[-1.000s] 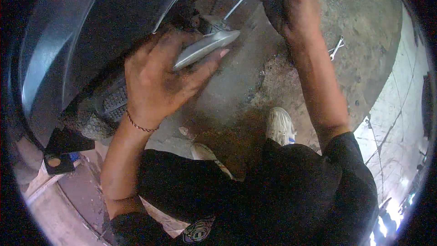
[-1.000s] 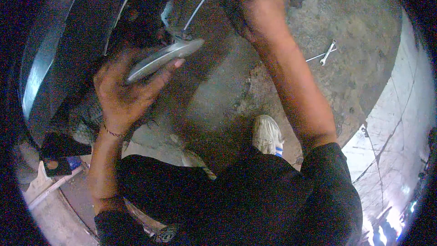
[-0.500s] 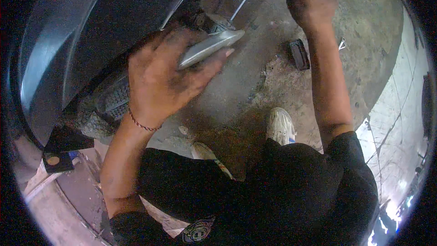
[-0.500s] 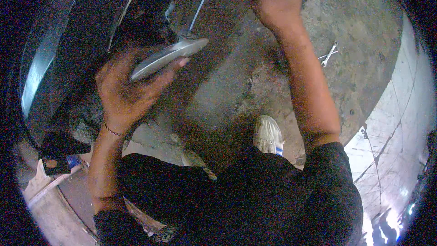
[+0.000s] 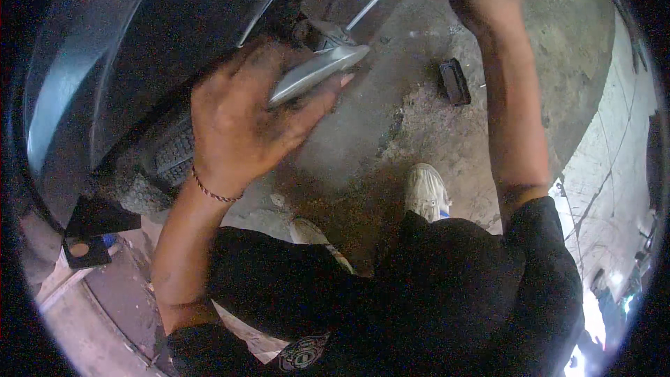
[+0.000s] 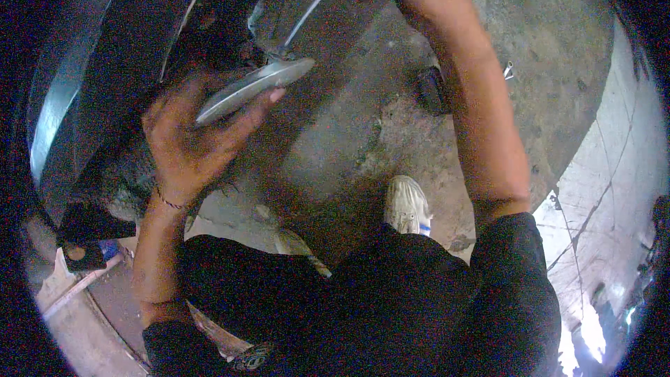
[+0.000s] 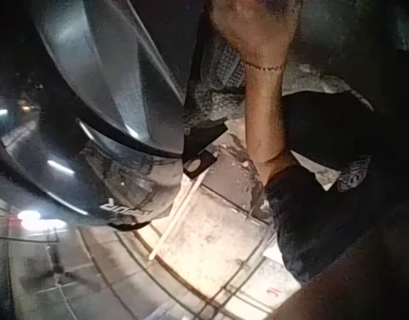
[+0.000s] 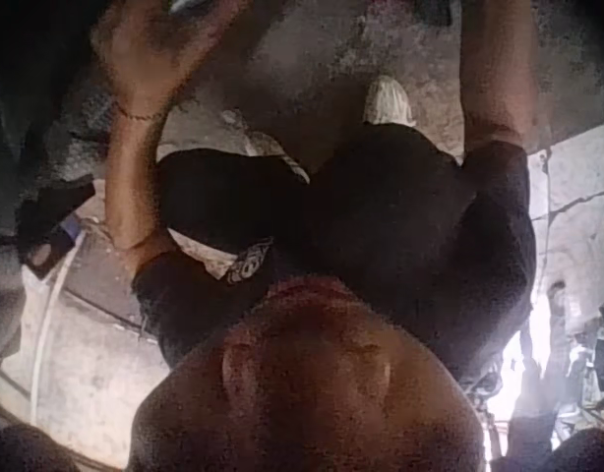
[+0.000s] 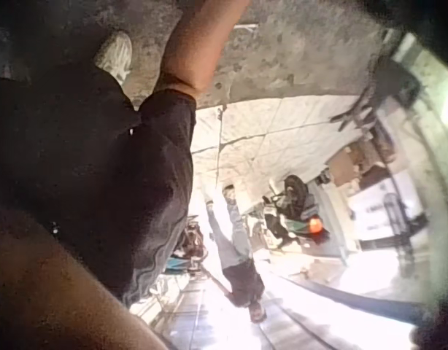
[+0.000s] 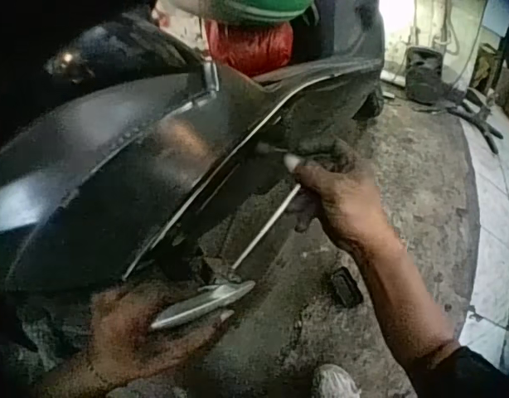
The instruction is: The person unscrews and removes a bolt from the side of a vehicle using a wrench and a screwdriver, and then begins to attach a silver component by hand and with a screwdriver.
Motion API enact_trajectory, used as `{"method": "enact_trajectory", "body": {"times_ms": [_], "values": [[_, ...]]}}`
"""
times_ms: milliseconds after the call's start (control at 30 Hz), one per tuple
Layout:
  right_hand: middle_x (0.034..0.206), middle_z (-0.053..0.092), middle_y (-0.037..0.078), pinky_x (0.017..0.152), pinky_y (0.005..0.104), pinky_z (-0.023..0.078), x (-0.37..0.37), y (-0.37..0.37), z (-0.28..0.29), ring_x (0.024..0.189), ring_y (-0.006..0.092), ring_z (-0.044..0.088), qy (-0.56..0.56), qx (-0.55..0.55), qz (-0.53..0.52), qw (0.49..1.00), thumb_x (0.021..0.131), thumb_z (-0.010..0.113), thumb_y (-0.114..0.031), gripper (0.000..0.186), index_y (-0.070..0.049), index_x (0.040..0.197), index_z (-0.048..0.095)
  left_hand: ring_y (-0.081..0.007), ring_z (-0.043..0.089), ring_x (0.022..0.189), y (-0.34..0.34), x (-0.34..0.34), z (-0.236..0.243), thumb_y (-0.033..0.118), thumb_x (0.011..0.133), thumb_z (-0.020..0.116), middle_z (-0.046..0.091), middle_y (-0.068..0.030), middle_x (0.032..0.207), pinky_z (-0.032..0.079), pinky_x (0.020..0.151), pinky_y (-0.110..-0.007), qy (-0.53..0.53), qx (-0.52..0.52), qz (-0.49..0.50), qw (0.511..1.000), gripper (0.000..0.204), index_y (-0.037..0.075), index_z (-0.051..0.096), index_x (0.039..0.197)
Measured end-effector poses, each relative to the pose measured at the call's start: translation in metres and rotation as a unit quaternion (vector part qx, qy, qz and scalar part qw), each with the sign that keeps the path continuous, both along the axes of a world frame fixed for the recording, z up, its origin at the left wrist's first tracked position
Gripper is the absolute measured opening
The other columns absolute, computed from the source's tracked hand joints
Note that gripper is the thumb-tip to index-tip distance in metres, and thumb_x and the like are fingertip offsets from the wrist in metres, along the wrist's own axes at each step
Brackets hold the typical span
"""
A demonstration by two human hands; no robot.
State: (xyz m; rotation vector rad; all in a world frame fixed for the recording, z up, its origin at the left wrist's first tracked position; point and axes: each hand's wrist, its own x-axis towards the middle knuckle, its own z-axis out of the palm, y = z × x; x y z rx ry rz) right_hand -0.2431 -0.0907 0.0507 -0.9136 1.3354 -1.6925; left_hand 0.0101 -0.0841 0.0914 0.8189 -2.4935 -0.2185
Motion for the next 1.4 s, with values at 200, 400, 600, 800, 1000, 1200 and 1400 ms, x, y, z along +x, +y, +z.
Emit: {"method": "enact_trajectory", "body": {"times_ms": [200,400,600,800,1000,1200,1400], "values": [[0.089,0.061,0.010,0.064,0.0315,0.056,-0.014,-0.002,-0.007,0.072,0.0175,0.064,-0.020,-0.081,0.115,0.990,0.088,0.065,-0.022,0.033,0.004,0.107,0.056,-0.0280,0.065,0.064,-0.002,0.000,-0.003,0.027,0.066,0.082,0.065,-0.0098,0.075,0.052,0.057,-0.035,-0.011,-0.005,0.008,1.000,0.030,0.006,0.065,0.079],[0.092,0.063,0.007,0.072,0.0338,0.054,-0.016,-0.011,-0.022,0.081,0.0157,0.061,0.108,-0.091,0.048,0.989,0.086,0.068,-0.027,0.032,-0.001,0.103,0.062,-0.0274,0.064,0.063,0.000,0.003,-0.001,0.027,0.066,0.082,0.065,-0.0100,0.075,0.052,0.057,-0.035,-0.008,-0.044,-0.001,0.999,0.032,0.005,0.065,0.080],[0.071,0.062,0.005,0.059,0.0295,0.048,-0.015,-0.007,0.005,0.066,0.0135,0.058,0.266,0.000,-0.011,0.964,0.082,0.073,-0.033,0.035,0.001,0.085,0.064,-0.0271,0.064,0.062,0.000,-0.002,0.002,0.027,0.066,0.083,0.065,-0.0094,0.073,0.051,0.055,-0.035,-0.010,-0.041,0.008,0.999,0.030,0.007,0.065,0.080],[0.064,0.057,0.006,0.055,0.0319,0.043,-0.022,0.014,0.022,0.060,0.0151,0.055,0.147,0.070,0.096,0.982,0.082,0.073,-0.030,0.033,0.000,0.077,0.061,-0.0268,0.063,0.060,0.000,-0.002,0.000,0.026,0.065,0.083,0.064,-0.0095,0.072,0.051,0.055,-0.034,-0.006,-0.030,0.007,1.000,0.029,0.007,0.065,0.079],[0.077,0.061,0.010,0.066,0.0391,0.052,-0.015,0.009,-0.008,0.072,0.0240,0.062,-0.309,-0.087,0.215,0.922,0.091,0.058,-0.021,0.027,0.005,0.098,0.060,-0.0268,0.063,0.060,-0.002,0.002,-0.003,0.025,0.065,0.083,0.064,-0.0095,0.072,0.051,0.055,-0.034,-0.007,-0.056,-0.010,0.998,0.029,0.007,0.065,0.080],[0.081,0.061,0.009,0.070,0.0420,0.054,-0.014,-0.004,-0.041,0.074,0.0242,0.063,-0.363,-0.191,0.222,0.885,0.090,0.061,-0.026,0.030,0.001,0.103,0.059,-0.0268,0.064,0.062,-0.003,-0.001,-0.003,0.023,0.066,0.083,0.065,-0.0096,0.074,0.052,0.056,-0.034,0.006,-0.016,-0.011,1.000,0.029,0.007,0.065,0.083],[0.068,0.054,0.003,0.047,0.0294,0.043,0.020,0.003,0.008,0.054,0.0134,0.050,-0.195,0.008,-0.018,0.981,0.086,0.067,-0.033,0.031,-0.005,0.095,0.057,-0.0258,0.067,0.065,-0.003,0.001,-0.003,0.023,0.065,0.083,0.067,-0.0103,0.078,0.053,0.058,-0.034,0.003,0.019,0.011,1.000,0.030,0.007,0.067,0.086]]}}
